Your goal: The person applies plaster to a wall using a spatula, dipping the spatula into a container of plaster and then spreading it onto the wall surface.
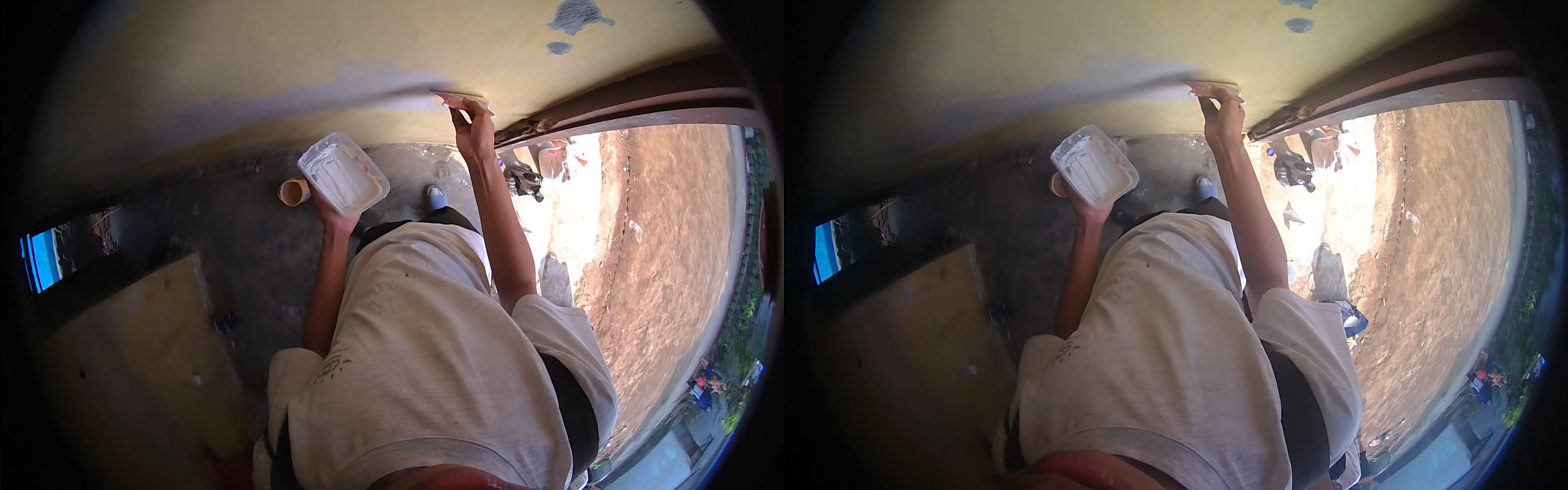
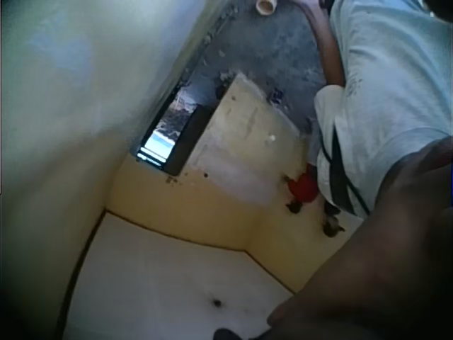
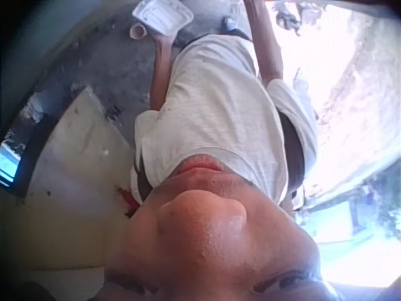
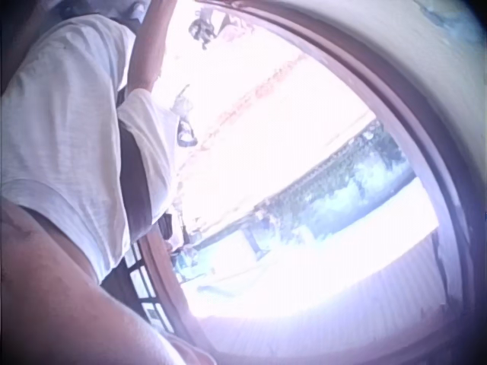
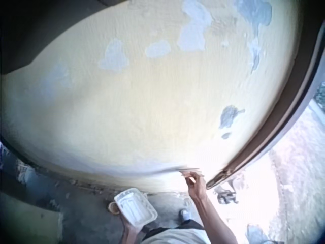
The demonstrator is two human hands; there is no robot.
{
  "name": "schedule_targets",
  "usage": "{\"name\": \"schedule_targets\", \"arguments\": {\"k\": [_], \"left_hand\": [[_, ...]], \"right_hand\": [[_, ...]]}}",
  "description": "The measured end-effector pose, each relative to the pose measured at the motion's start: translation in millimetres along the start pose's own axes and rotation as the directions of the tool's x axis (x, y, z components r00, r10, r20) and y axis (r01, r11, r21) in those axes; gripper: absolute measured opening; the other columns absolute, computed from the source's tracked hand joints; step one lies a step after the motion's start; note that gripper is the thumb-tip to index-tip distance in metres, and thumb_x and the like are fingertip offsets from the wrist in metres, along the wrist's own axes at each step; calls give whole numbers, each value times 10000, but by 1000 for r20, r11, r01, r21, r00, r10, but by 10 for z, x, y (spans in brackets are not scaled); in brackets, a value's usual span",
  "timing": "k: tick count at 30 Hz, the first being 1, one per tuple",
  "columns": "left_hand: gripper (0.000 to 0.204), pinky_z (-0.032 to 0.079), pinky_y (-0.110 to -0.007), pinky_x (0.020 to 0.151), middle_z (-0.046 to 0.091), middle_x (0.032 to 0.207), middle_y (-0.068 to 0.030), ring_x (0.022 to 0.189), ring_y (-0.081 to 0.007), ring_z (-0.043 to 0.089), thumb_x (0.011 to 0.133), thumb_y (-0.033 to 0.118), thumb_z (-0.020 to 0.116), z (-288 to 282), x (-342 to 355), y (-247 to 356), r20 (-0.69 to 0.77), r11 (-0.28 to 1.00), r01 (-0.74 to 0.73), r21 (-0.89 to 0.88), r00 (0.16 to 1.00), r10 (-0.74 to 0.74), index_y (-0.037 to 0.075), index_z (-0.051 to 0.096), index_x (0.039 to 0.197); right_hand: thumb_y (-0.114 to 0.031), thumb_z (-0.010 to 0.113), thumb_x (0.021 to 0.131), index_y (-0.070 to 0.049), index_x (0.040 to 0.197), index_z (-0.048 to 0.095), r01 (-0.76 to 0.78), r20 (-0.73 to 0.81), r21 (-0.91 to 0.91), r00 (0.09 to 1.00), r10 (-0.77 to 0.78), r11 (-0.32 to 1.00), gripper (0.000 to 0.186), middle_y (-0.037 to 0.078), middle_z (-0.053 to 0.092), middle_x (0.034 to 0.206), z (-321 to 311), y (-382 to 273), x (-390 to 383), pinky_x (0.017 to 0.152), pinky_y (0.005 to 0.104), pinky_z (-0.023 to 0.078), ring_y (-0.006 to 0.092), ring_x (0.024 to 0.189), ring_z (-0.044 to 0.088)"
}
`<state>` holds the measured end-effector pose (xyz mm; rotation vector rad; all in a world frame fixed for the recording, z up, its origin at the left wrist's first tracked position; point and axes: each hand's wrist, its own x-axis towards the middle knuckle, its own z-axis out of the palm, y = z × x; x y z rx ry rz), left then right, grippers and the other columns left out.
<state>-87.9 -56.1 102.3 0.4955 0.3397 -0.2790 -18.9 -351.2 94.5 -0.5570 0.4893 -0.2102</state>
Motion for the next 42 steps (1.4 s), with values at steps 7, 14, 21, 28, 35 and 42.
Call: {"name": "schedule_targets", "arguments": {"k": [7,14,21,28,35,42], "left_hand": [[581,370,-532,1085,550,1365,-61,1255,-305,515,970,553,393,238,15,104,48,995,98,-22,994,-97,160,488,1386],[588,338,-521,1112,494,1426,-59,1305,-300,473,972,569,382,66,109,113,-6,999,34,9,999,-34,176,470,1400],[672,354,-550,1098,508,1386,-77,1261,-315,498,950,650,378,-81,179,73,-11,999,-49,6,999,49,163,452,1407],[585,391,-517,1067,532,1373,-77,1286,-307,488,969,557,396,30,63,179,53,999,49,5,997,-49,169,465,1403],[607,389,-525,1068,521,1384,-85,1277,-310,493,966,584,378,209,37,141,48,995,103,2,994,-103,168,469,1399],[593,356,-528,1099,502,1415,-55,1296,-310,480,971,562,384,172,18,115,11,991,129,-14,992,-129,167,466,1405]], "right_hand": [[-78,598,879,-18,934,628,52,-186,6,981,-50,999,87,75,643,926,-300,130,-405,796,321,536,190,884,634],[-54,577,869,-5,1018,571,-175,-394,-70,909,134,982,157,123,606,985,-1356,1127,466,831,379,568,265,927,631],[-29,525,921,46,1055,553,-145,-122,41,981,149,989,156,149,610,1050,-1419,997,776,935,375,541,280,985,624],[-25,511,931,54,957,602,15,56,-48,998,-13,999,123,159,648,999,-173,-4,74,940,345,527,248,953,635],[-66,590,878,11,941,621,128,-35,11,991,-128,992,104,120,666,895,-227,-234,-500,849,321,527,210,889,646],[-126,614,865,-43,999,606,-165,-411,-62,903,126,984,158,122,626,989,-1803,961,573,824,370,545,250,907,638]]}}
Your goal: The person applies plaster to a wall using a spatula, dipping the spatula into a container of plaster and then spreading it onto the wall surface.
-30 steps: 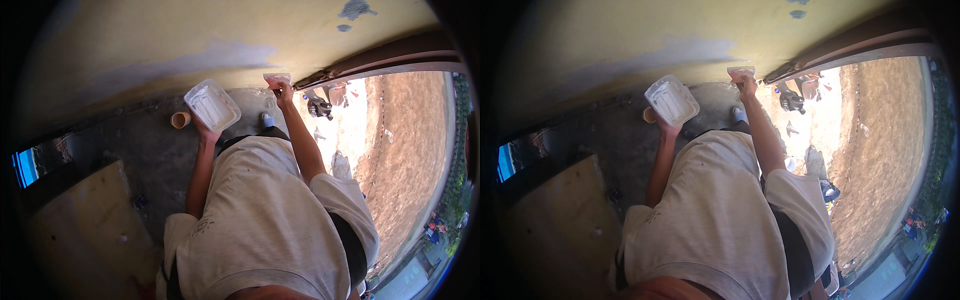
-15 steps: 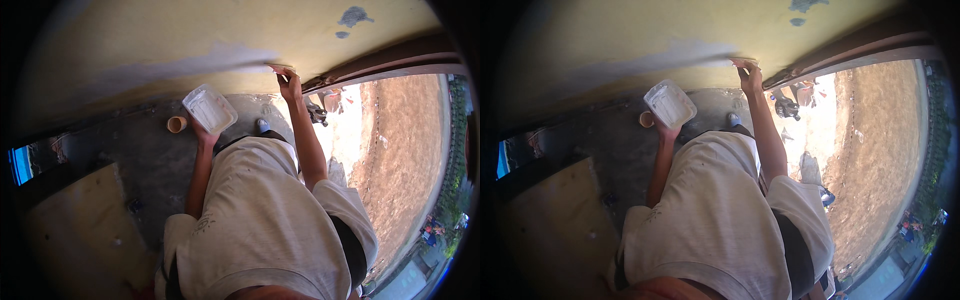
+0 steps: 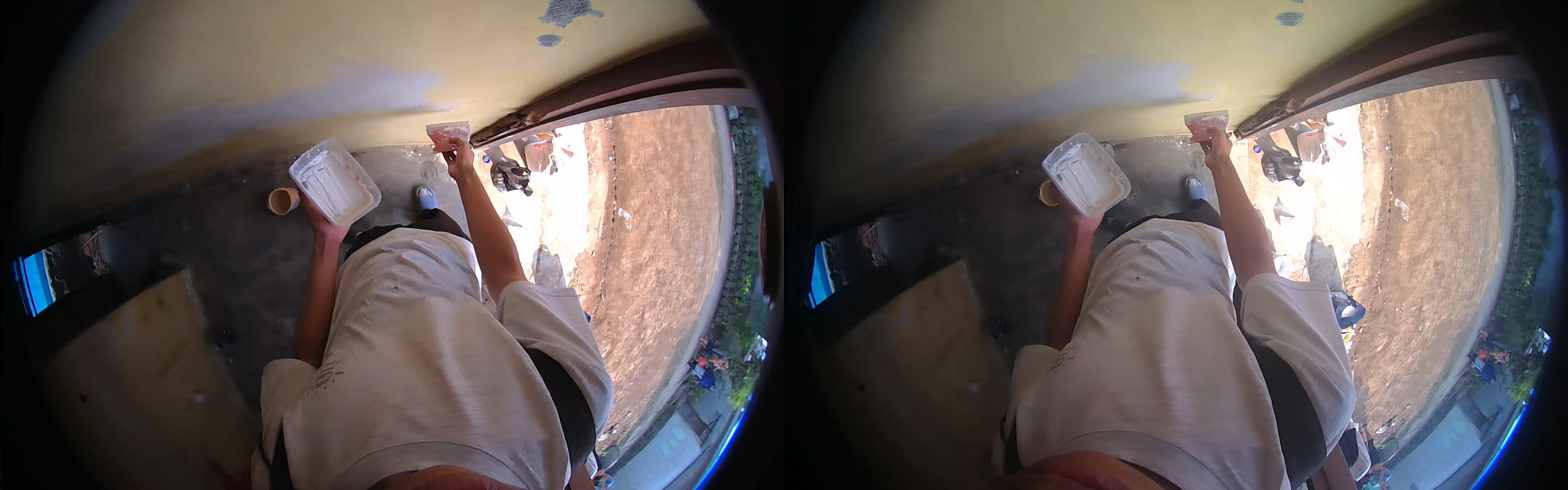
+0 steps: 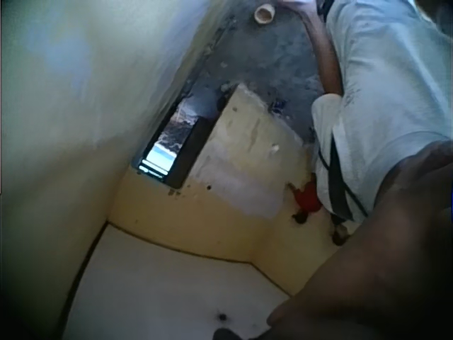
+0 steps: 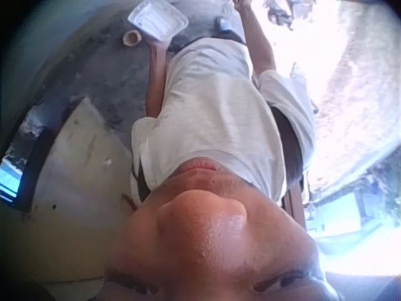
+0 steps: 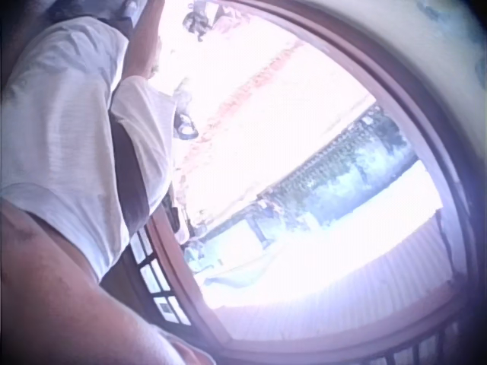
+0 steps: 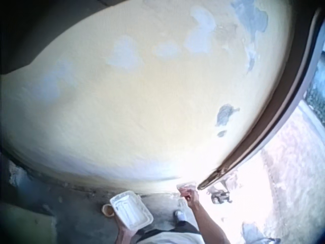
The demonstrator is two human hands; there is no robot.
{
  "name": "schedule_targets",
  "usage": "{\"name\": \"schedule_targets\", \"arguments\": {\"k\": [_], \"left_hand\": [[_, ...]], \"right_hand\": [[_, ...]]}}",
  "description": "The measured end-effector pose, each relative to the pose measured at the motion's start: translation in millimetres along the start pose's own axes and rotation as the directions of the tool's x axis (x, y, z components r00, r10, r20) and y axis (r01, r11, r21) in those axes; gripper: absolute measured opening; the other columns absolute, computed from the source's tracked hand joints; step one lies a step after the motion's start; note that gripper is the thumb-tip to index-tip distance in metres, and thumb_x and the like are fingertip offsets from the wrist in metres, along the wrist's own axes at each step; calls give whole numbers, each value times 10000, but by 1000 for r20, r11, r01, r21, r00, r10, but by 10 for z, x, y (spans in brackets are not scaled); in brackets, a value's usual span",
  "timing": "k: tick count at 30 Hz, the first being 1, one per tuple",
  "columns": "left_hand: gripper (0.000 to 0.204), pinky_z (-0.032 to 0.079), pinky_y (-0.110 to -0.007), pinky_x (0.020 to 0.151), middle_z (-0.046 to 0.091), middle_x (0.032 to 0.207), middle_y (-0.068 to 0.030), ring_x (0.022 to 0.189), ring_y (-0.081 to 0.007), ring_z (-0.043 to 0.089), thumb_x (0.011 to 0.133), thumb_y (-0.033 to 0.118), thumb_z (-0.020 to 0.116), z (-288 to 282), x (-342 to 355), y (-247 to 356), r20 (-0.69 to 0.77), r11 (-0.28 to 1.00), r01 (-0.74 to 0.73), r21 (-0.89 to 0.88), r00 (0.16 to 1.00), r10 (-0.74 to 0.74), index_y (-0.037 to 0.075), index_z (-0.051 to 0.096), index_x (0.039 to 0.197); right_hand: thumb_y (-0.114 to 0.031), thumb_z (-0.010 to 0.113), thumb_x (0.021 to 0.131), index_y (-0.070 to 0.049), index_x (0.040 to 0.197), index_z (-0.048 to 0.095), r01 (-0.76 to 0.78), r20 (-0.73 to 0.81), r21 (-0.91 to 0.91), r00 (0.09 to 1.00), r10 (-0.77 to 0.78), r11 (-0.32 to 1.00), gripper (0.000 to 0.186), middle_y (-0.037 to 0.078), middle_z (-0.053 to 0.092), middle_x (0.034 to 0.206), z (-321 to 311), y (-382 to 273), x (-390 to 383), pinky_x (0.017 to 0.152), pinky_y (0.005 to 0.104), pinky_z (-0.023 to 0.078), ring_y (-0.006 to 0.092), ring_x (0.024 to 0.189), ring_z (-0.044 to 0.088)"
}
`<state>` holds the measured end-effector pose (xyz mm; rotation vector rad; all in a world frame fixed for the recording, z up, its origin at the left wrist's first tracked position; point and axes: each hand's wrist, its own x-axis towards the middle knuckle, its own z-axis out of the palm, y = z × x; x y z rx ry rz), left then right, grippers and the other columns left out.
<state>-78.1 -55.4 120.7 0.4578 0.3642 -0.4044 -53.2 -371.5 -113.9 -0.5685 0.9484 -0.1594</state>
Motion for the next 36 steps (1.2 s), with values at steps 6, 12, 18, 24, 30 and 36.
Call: {"name": "schedule_targets", "arguments": {"k": [6,12,18,24,30,36], "left_hand": [[644,367,-548,1088,525,1390,-100,1284,-333,491,955,595,380,-144,-86,46,-89,993,-92,75,991,98,146,465,1409],[620,393,-541,1064,547,1350,-129,1233,-334,527,972,566,363,-212,-172,-5,-38,991,-104,87,993,108,128,468,1398],[653,381,-539,1073,552,1332,-107,1224,-317,530,960,634,363,-95,-190,-66,-28,996,-75,56,997,77,159,460,1398],[654,372,-544,1074,531,1366,-66,1243,-300,513,950,646,383,52,-189,-32,0,997,-68,25,998,68,169,470,1388],[604,356,-536,1093,515,1396,-58,1275,-302,495,967,579,387,-221,-64,-7,12,997,-77,-2,997,77,166,464,1401],[639,345,-557,1098,515,1392,-56,1259,-319,504,944,634,416,-237,-36,-23,-25,994,-112,7,993,112,182,470,1392]], "right_hand": [[-117,639,869,-42,1052,568,-173,25,34,985,172,984,211,111,562,1045,88,131,392,887,377,519,253,980,581],[-38,580,915,15,1018,552,-155,230,140,966,121,978,119,125,571,1034,344,-5,164,882,330,530,226,985,578],[-22,525,938,56,1064,559,-79,344,174,939,15,982,152,145,592,1087,716,-396,-536,882,324,526,223,998,585],[-8,559,909,43,1033,603,50,372,211,920,-127,976,141,134,631,1050,1032,-1123,-1529,901,334,518,224,984,610],[-75,601,890,-19,1003,645,135,376,217,902,-211,967,133,74,679,977,526,-971,-1406,896,330,509,187,944,642],[-81,566,916,15,1072,575,-138,204,-5,969,136,990,183,132,562,1077,103,104,-235,892,350,511,246,1004,578]]}}
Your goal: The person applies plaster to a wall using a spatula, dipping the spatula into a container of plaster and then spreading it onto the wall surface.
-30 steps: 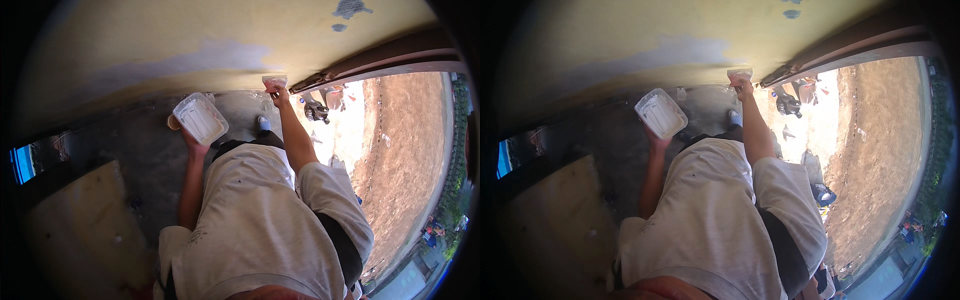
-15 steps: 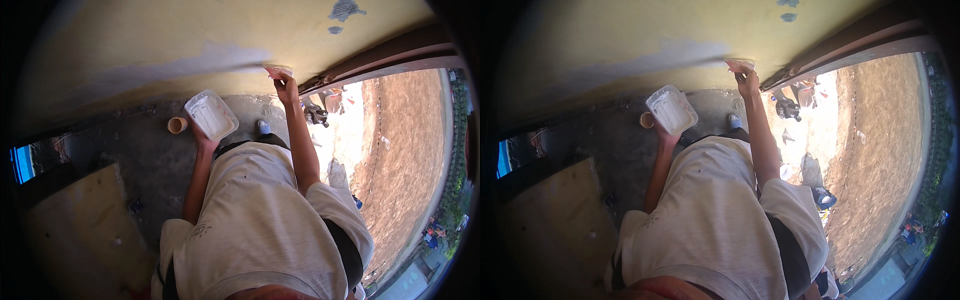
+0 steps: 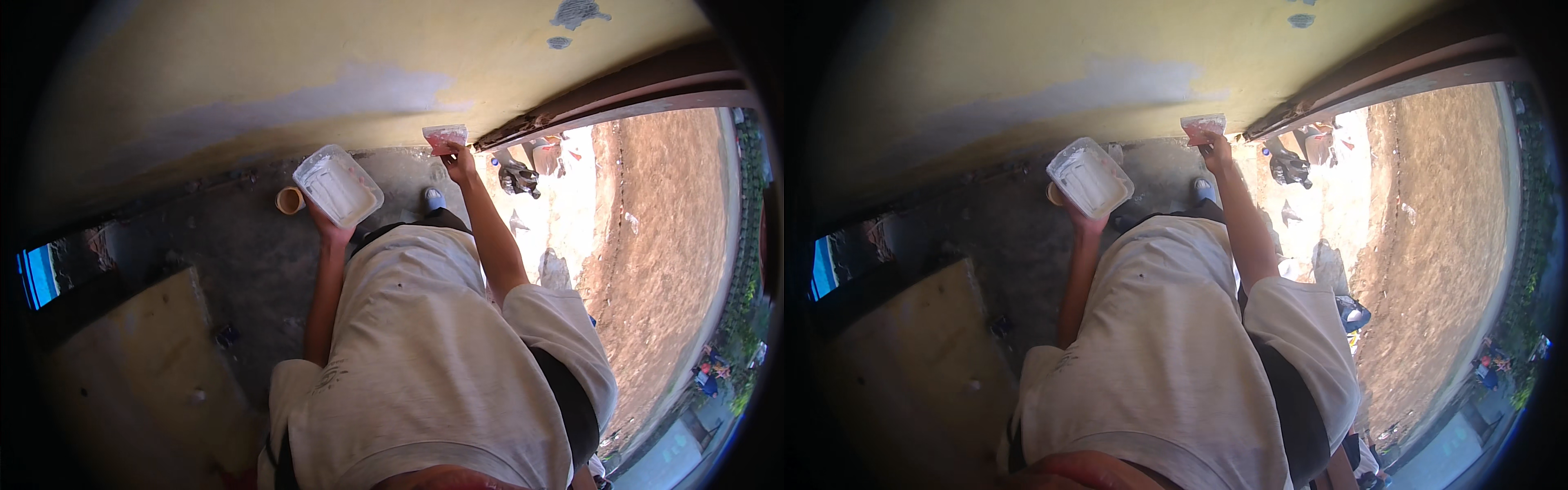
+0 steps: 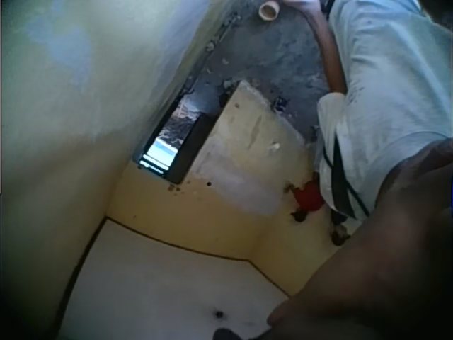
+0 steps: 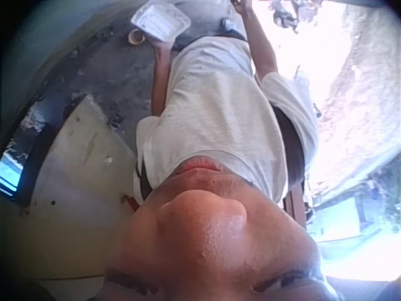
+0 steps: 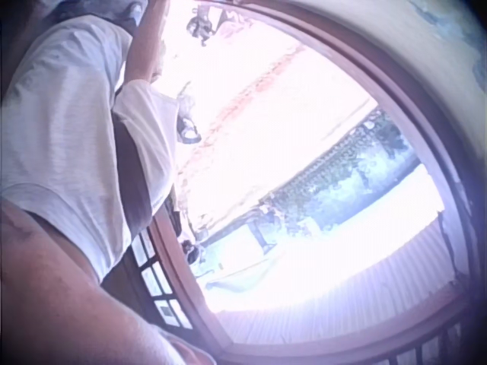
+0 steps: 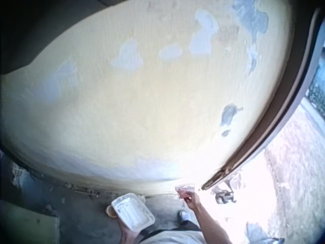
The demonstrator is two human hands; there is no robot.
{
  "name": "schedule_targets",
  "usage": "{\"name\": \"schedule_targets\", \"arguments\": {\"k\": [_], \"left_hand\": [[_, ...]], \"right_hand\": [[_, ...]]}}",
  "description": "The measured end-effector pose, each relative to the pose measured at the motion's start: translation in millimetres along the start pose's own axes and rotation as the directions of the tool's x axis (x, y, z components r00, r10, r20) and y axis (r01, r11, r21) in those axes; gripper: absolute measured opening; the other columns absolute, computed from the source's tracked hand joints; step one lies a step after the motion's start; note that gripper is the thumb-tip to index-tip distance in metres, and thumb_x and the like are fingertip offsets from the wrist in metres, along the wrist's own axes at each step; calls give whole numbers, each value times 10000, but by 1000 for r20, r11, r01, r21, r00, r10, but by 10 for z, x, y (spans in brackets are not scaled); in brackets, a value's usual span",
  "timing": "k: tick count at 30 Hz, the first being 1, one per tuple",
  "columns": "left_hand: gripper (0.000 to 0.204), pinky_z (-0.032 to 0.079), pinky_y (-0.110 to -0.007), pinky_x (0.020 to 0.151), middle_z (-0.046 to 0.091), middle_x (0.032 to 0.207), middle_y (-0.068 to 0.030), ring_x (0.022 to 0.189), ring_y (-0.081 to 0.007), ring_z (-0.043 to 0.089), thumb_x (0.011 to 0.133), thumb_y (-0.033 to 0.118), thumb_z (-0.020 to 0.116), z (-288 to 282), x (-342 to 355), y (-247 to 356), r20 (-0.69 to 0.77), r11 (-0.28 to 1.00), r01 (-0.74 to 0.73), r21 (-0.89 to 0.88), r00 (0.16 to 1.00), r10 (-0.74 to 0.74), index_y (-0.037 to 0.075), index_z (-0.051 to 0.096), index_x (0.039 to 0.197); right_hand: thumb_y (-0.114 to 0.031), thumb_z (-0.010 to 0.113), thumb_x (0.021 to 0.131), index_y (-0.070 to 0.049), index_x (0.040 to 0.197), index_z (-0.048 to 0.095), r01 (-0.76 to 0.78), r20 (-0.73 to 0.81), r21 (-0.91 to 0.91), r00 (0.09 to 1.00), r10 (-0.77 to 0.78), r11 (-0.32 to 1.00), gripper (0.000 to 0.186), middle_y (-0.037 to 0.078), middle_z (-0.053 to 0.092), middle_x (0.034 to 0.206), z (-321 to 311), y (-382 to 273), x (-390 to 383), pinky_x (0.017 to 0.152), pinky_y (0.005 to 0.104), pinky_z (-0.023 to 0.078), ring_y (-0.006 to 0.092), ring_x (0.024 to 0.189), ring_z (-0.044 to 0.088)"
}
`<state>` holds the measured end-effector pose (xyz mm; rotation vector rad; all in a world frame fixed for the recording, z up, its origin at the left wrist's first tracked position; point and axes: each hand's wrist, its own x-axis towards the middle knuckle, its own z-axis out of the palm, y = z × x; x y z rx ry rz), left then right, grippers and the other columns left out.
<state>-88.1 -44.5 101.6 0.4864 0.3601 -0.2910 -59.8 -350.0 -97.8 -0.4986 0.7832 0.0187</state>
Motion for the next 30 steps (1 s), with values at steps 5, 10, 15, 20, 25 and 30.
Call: {"name": "schedule_targets", "arguments": {"k": [5,10,15,20,25,30], "left_hand": [[646,345,-555,1101,506,1403,-60,1260,-326,508,950,628,411,-75,-12,82,-15,999,-21,-30,1000,20,172,460,1405],[641,350,-553,1099,522,1382,-71,1253,-325,513,957,620,401,-73,58,92,18,1000,-26,-3,1000,26,160,464,1400],[638,351,-551,1097,536,1365,-74,1245,-319,519,958,621,396,-67,-6,117,10,1000,-20,-16,1000,20,161,470,1394],[632,360,-550,1092,546,1352,-72,1238,-308,525,954,628,396,-115,29,153,23,999,37,-33,999,-36,164,490,1373],[640,361,-548,1094,541,1361,-75,1241,-309,524,947,638,397,-83,4,185,34,999,50,-19,998,-49,166,494,1368],[659,342,-546,1109,513,1395,-76,1264,-313,505,943,648,398,-14,-16,191,25,998,62,-32,998,-61,171,471,1392]], "right_hand": [[-57,536,928,47,1123,535,-24,-31,31,999,25,999,221,156,558,1118,114,213,364,947,359,520,267,1046,576],[-16,506,931,67,1066,567,132,91,110,986,-142,985,169,167,618,1057,465,-72,456,972,367,524,277,1017,614],[-13,543,909,40,963,593,184,174,123,963,-204,975,91,157,619,1015,1034,-541,-245,954,354,521,248,960,619],[-32,575,904,50,967,588,302,217,178,916,-337,937,103,143,613,1011,1542,-1016,-1233,920,329,530,239,962,622],[-61,595,893,14,990,623,393,215,234,871,-442,889,125,100,662,986,1638,-1091,-1807,842,314,539,190,904,649],[-75,576,871,11,1014,611,325,25,-31,946,-324,945,171,110,637,999,654,-547,-827,845,371,508,236,941,630]]}}
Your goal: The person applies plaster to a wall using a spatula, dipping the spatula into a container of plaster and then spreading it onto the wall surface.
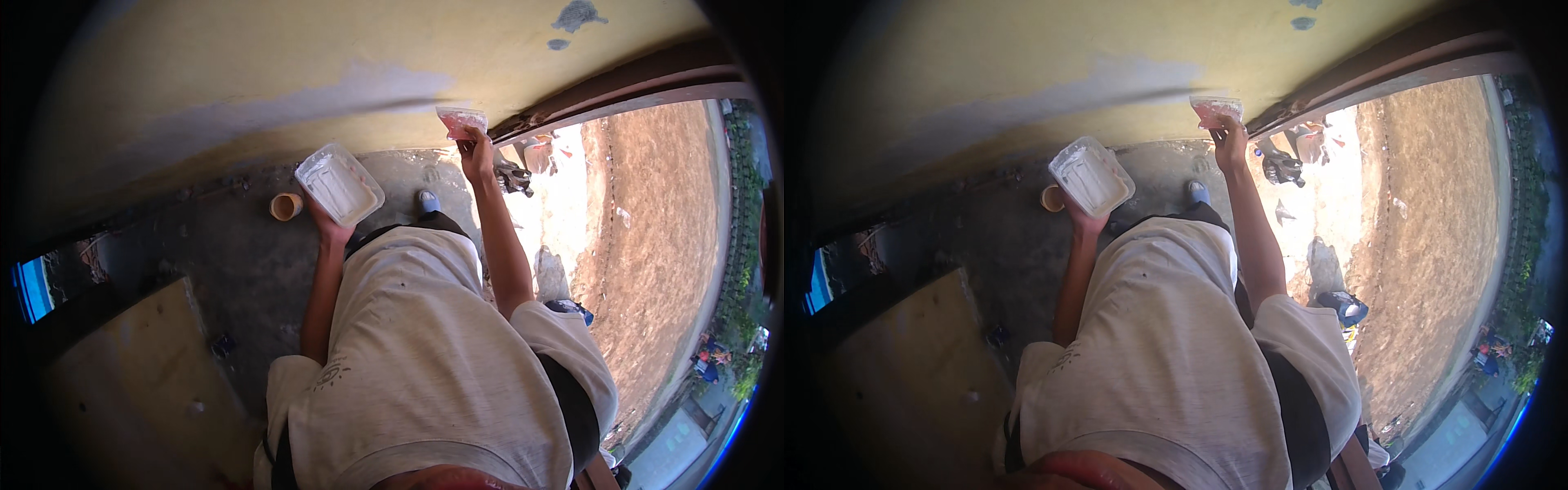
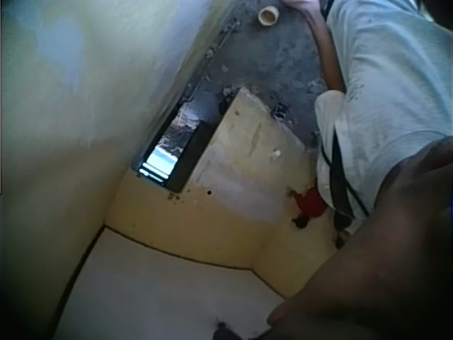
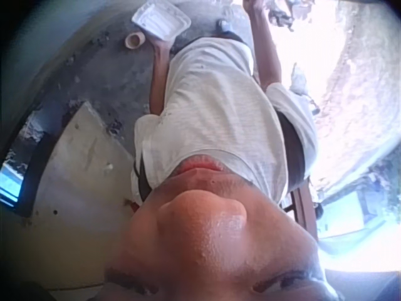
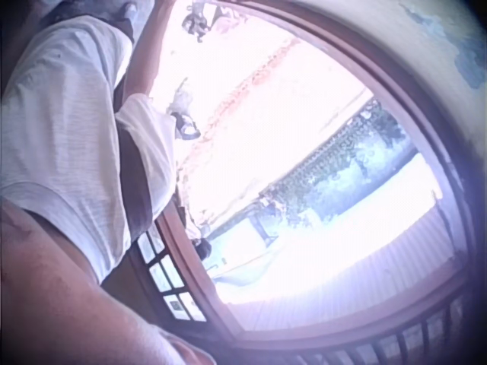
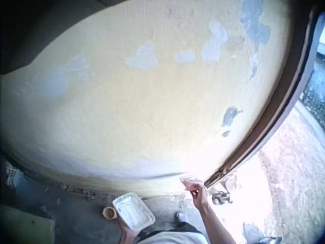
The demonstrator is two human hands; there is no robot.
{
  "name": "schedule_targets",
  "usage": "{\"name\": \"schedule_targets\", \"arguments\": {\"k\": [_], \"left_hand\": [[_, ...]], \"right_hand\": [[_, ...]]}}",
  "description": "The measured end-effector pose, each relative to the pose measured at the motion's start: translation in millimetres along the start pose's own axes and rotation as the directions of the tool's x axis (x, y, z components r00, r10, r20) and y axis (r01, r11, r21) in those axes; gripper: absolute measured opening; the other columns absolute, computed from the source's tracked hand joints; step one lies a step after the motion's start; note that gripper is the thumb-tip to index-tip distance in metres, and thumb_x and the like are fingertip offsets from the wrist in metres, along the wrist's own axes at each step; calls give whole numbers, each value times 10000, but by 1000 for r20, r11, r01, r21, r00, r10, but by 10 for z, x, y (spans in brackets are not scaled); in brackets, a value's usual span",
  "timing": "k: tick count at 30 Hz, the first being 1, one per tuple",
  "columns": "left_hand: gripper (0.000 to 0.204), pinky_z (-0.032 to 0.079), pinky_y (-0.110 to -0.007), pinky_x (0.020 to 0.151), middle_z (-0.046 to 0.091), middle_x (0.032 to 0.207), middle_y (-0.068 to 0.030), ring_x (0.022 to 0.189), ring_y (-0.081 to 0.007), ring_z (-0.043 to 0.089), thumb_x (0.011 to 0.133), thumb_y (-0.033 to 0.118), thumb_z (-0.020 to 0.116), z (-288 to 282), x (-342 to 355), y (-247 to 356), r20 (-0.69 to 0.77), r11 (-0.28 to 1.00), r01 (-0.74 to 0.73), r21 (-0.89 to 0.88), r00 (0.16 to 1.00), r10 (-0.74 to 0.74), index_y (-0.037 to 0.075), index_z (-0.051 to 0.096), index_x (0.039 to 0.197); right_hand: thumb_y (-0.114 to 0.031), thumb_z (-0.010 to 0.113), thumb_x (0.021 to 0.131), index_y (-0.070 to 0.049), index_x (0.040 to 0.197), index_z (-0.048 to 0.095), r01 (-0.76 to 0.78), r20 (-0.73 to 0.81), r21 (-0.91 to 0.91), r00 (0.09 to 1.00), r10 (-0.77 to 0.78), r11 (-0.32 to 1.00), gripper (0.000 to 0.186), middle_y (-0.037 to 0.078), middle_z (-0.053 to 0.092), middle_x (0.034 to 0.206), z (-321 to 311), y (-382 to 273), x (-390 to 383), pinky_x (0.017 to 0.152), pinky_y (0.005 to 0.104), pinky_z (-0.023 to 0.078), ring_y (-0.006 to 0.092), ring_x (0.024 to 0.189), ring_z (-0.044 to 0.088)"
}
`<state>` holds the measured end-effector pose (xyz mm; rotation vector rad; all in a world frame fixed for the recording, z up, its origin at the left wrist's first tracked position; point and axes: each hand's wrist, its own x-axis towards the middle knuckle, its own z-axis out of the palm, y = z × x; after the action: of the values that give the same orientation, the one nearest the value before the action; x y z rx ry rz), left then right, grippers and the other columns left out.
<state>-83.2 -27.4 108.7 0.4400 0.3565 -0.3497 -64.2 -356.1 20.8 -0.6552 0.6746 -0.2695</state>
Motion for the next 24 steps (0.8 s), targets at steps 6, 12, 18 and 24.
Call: {"name": "schedule_targets", "arguments": {"k": [6,12,18,24], "left_hand": [[675,322,-544,1120,496,1412,-74,1291,-316,479,938,659,401,-49,20,11,16,1000,10,-12,1000,-10,172,461,1402],[670,350,-546,1099,514,1388,-75,1258,-314,504,939,660,400,-48,-37,18,15,1000,-18,4,1000,18,176,466,1397],[666,384,-542,1073,556,1335,-81,1221,-312,532,943,657,393,75,-70,-30,50,999,-3,44,999,1,162,482,1380],[675,400,-541,1059,564,1326,-74,1213,-311,536,948,659,373,340,-140,-71,73,999,23,26,997,-24,159,476,1389]], "right_hand": [[-19,524,881,60,1002,590,-135,60,16,989,133,991,159,168,637,1031,-211,489,459,929,378,530,257,999,636],[-63,515,937,111,934,579,32,168,68,985,-43,997,185,205,673,944,869,-587,91,960,364,543,288,937,667],[-93,554,915,22,957,625,180,218,147,953,-210,973,141,122,678,938,822,-1044,-810,874,313,528,215,910,660],[-125,595,891,-7,954,632,44,105,15,993,-45,999,139,118,680,922,192,-422,-685,842,336,500,230,874,655]]}}
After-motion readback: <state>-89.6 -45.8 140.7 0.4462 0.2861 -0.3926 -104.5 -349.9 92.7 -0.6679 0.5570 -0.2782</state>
